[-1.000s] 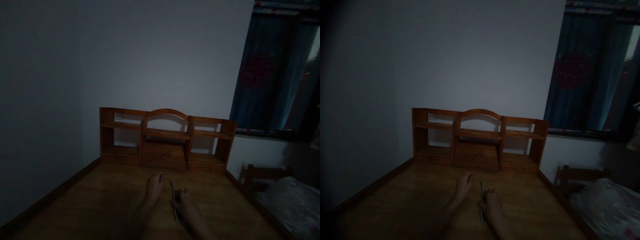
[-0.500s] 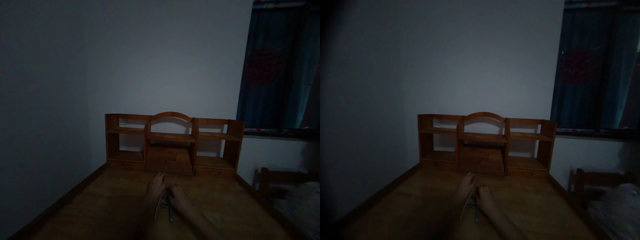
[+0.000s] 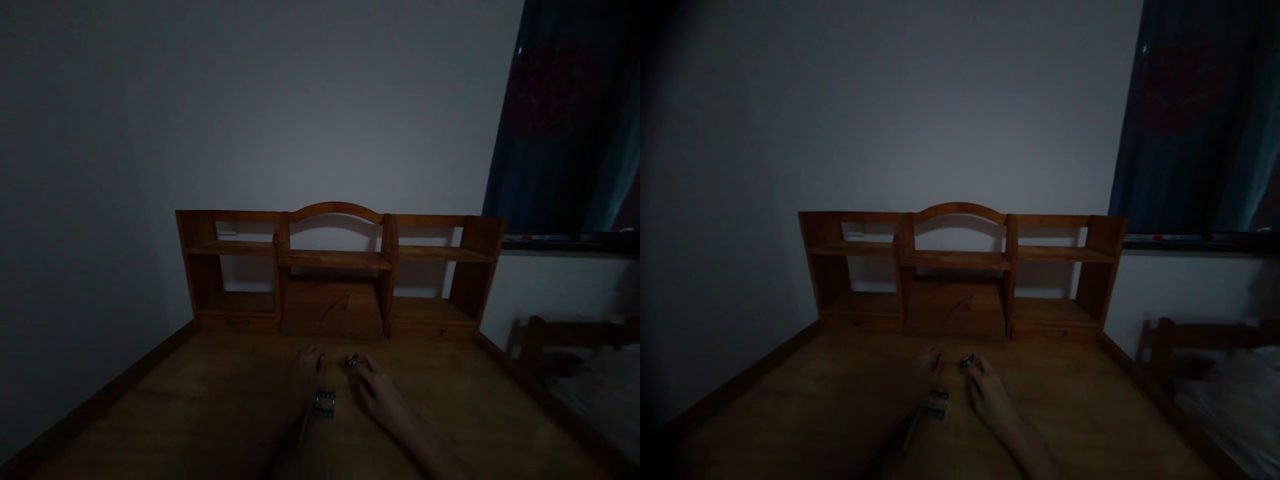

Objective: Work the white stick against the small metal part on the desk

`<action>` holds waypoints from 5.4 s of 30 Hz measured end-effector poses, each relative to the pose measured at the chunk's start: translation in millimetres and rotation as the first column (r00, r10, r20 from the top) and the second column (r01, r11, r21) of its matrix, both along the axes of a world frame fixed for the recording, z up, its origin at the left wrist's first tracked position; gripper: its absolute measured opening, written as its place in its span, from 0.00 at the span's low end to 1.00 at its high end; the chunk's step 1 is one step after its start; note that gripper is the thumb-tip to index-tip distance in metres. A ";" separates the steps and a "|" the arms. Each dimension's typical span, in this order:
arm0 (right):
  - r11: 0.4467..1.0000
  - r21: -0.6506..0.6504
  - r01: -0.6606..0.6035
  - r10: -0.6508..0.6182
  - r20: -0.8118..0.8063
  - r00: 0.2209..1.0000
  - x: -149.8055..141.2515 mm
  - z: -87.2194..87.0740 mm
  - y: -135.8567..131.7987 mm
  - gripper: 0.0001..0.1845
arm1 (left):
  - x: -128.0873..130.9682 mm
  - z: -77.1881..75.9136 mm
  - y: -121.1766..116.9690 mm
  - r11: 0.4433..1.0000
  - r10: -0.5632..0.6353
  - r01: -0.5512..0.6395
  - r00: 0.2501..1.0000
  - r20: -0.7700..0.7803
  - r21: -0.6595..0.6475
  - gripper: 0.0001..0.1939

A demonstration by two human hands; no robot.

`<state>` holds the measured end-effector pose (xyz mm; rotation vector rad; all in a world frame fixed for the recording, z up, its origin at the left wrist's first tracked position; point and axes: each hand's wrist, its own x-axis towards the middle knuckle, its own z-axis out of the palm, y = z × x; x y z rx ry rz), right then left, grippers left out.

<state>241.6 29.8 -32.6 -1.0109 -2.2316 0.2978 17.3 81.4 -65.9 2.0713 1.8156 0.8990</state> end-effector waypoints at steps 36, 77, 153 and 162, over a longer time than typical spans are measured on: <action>0.989 -0.033 0.143 -0.143 -0.002 0.990 -4.7 -12.3 3.6 0.10 | 13.6 -0.3 -13.6 0.976 -0.214 0.196 0.941 0.261 0.093 0.13; 1.000 -0.023 -0.011 0.006 -0.197 0.980 -8.7 0.8 -9.4 0.14 | 12.2 6.5 -10.3 0.903 -0.147 0.419 0.517 0.843 -0.099 0.25; 0.950 -0.150 0.274 -0.289 -0.088 0.953 -6.6 2.8 -3.9 0.30 | 10.5 10.0 -15.5 0.700 -0.157 0.714 0.160 0.975 -0.005 0.20; 0.923 -0.152 0.353 -0.373 -0.142 0.917 2.8 0.7 4.2 0.33 | 10.6 9.7 -14.9 0.749 -0.172 0.662 0.137 0.976 0.039 0.24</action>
